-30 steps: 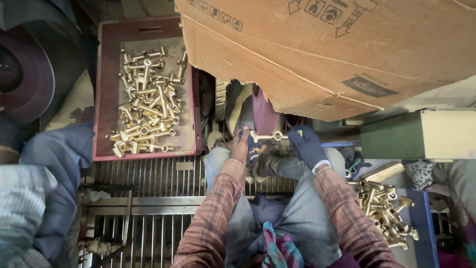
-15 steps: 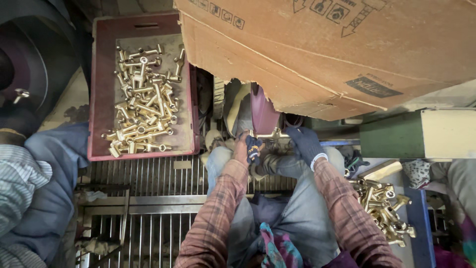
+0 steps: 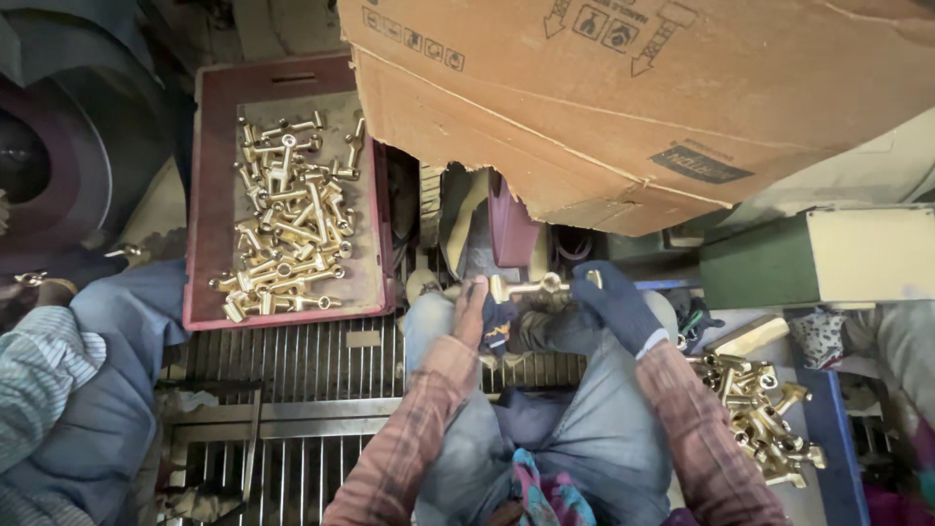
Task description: The person sits on the floor and repeatedly picks up small brass-colored metal parts from a red tray. They hold each part against a rotating grinding wheel to polish it, then place the finished part into a blue tray. The process is repeated for multiple parts throughout the clip.
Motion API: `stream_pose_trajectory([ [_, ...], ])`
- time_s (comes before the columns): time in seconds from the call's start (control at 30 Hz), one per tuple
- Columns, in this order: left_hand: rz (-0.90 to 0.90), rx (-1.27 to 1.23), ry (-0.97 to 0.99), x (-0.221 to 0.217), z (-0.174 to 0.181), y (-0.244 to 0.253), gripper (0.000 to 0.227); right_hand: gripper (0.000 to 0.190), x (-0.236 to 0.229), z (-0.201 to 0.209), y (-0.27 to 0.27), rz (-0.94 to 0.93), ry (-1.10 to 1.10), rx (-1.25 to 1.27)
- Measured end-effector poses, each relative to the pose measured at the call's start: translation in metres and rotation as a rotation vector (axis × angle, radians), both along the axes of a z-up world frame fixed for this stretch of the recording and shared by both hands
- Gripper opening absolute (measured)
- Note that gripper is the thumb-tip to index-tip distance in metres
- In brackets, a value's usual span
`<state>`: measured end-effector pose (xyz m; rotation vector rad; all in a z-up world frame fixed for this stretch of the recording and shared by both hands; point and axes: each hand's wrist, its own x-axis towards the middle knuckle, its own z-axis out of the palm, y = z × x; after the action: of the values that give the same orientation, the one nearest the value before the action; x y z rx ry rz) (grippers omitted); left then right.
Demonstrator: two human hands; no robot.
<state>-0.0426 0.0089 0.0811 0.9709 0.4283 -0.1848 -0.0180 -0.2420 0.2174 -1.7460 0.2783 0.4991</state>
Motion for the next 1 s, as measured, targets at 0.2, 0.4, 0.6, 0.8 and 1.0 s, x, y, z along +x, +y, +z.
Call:
stream_pose_trajectory([
  [0.2,0.035,0.273,-0.240,0.010,0.032,0.012,0.027,0.041,-0.006,-0.001,0.007,0.098,-0.570,-0.146],
  [0.4,0.047,0.402,-0.142,0.033,0.004,0.003,0.030,0.041,0.010,-0.010,0.020,0.050,-0.447,-0.278],
  [0.6,0.135,0.259,-0.047,0.045,-0.055,-0.005,0.037,0.034,0.021,-0.007,0.032,-0.040,-0.151,-0.141],
  [0.8,0.121,-0.096,0.154,0.049,-0.074,-0.006,0.037,0.030,0.030,-0.004,0.038,-0.124,0.115,0.039],
  [1.0,-0.057,-0.398,0.125,0.046,-0.084,-0.003,0.039,0.027,0.041,-0.019,0.027,0.128,0.022,-0.142],
])
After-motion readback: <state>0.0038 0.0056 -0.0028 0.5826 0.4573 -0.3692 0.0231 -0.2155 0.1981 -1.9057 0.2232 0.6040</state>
